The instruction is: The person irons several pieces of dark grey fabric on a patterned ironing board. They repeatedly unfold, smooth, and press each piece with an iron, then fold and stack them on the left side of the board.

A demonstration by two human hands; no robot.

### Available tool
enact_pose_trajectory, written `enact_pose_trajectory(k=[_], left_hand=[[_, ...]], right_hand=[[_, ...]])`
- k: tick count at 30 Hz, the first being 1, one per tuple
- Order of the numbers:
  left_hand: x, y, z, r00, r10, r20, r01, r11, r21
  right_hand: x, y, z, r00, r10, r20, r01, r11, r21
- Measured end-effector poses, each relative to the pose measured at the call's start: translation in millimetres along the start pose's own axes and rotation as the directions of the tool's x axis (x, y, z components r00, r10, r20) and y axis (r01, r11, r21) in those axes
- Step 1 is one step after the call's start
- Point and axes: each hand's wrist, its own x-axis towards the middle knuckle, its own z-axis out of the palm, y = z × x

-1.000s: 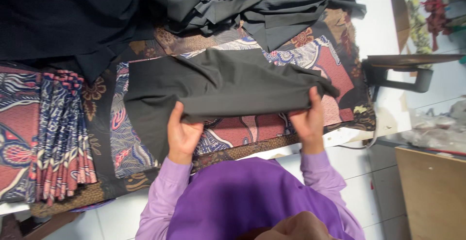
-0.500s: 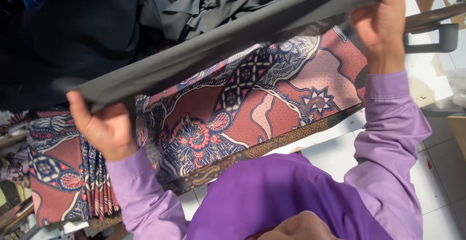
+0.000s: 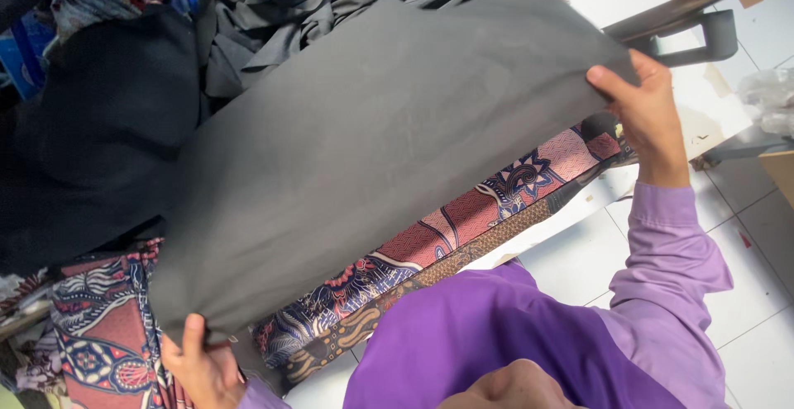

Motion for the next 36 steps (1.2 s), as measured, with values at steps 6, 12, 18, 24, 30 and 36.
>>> enact_pose_trajectory(k=[6,12,18,24,30,36], left_hand=[[2.8,-42.9,-23.9,0.965,0.08,0.25,-0.023,0.975,-0.222],[8.8,-69.5,-13.6,0.975,-0.057,0.216,0.055,0.998,0.016],[-5.0,-70.5,40.4,0.925,0.06,0.376,-0.204,0.912,0.357],[-11.3,-78.9,69.9,0.927,0.233,0.294,-0.327,0.885,0.331],[-9.1,-96.7,69.0,0.939,0.251,0.235,-0.326,0.87,0.371],[-8.4,-100.6,65.3,0.935,0.247,0.256,-0.327,0.881,0.343]], right_hand=[[-10.2,32.3,-7.4,0.999,0.039,-0.017,-0.04,0.997,-0.067],[-17.9,44.4,89.9,0.81,-0.526,0.259,0.581,0.658,-0.479],[-53.7,66.7,165.5,0.38,-0.328,0.865,0.759,0.645,-0.089],[2.3,79.5,95.5,0.955,-0.259,0.143,0.263,0.522,-0.811],[6.0,104.9,86.0,0.868,-0.466,0.173,0.368,0.369,-0.854],[14.7,98.2,85.9,0.925,-0.381,-0.003,0.104,0.262,-0.959]])
